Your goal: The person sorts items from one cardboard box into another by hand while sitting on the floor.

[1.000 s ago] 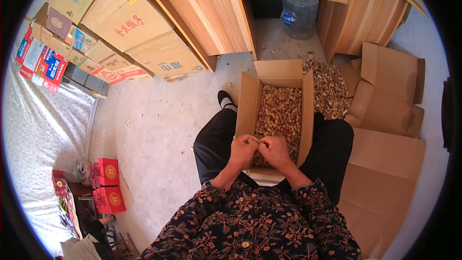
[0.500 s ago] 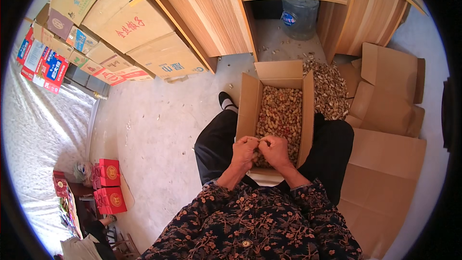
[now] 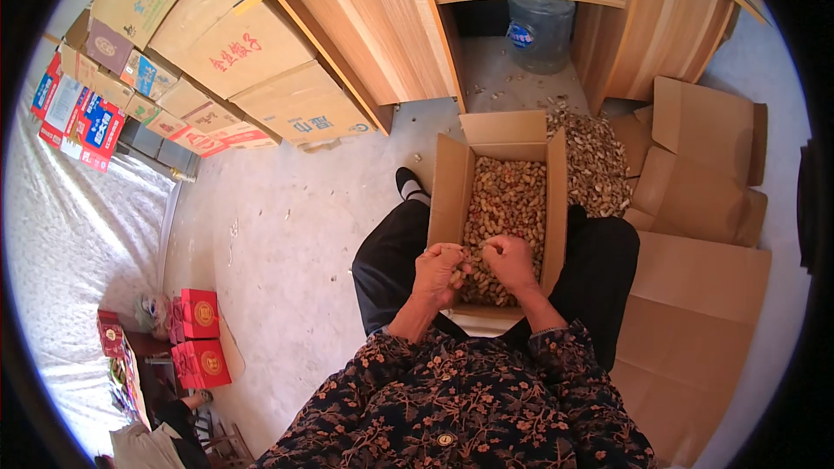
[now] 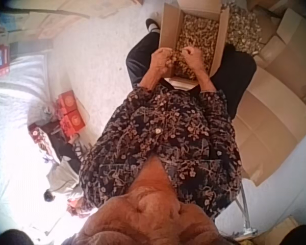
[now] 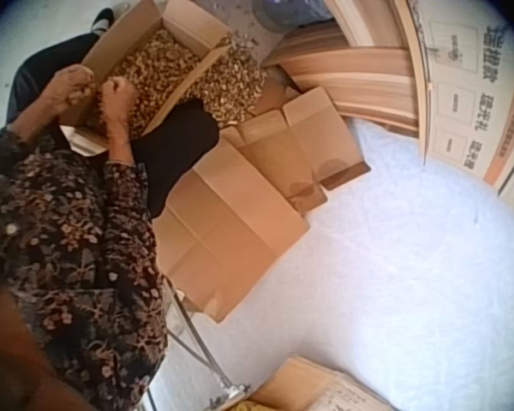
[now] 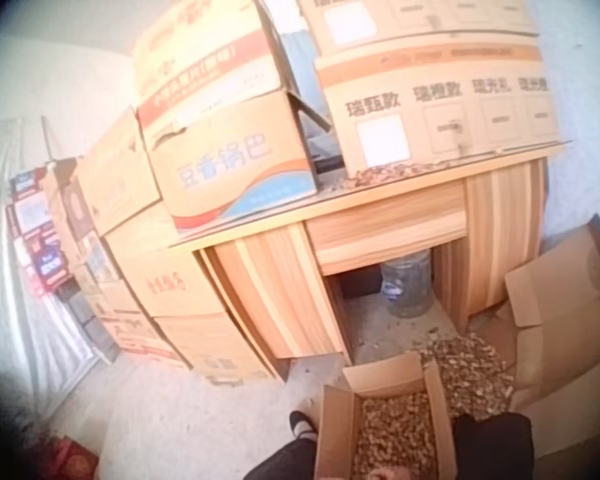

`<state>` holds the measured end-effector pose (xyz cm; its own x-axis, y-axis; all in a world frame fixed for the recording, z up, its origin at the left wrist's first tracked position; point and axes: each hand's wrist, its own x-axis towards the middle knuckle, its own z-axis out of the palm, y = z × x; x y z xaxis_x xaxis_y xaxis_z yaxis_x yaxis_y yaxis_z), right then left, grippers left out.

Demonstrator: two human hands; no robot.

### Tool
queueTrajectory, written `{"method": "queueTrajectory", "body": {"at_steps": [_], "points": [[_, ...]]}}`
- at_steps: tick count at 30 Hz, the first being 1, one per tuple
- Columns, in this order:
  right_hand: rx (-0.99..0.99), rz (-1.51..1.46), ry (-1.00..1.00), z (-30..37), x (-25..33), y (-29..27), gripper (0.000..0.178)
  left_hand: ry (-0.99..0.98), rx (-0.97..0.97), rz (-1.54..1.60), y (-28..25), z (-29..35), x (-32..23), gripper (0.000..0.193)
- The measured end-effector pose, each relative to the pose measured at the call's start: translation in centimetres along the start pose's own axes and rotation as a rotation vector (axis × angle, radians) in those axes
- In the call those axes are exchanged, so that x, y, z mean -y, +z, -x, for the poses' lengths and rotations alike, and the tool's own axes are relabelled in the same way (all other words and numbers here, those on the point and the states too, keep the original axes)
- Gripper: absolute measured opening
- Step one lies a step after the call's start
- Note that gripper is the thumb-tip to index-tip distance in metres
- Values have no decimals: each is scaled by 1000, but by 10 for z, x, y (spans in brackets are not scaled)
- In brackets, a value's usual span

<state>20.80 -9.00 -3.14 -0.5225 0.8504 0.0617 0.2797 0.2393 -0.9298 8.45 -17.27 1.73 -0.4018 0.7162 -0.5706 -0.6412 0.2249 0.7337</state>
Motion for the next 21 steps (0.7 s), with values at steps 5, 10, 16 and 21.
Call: {"method": "queueTrajectory", "body": {"at_steps": [5,10,16,21], "points": [[104,-691,412,-2,10,-7,14,11,-45,-47,-7,-2,3,8],[142,-996,486,-3,10,-9,14,24,-61,-96,-11,-5,3,7],[265,-997,553,-3,15,-7,18,60,-44,-176,-9,-2,-3,8],[406,-685,432,3,21,-1,20,-62,43,-251,-2,0,-4,6]]}}
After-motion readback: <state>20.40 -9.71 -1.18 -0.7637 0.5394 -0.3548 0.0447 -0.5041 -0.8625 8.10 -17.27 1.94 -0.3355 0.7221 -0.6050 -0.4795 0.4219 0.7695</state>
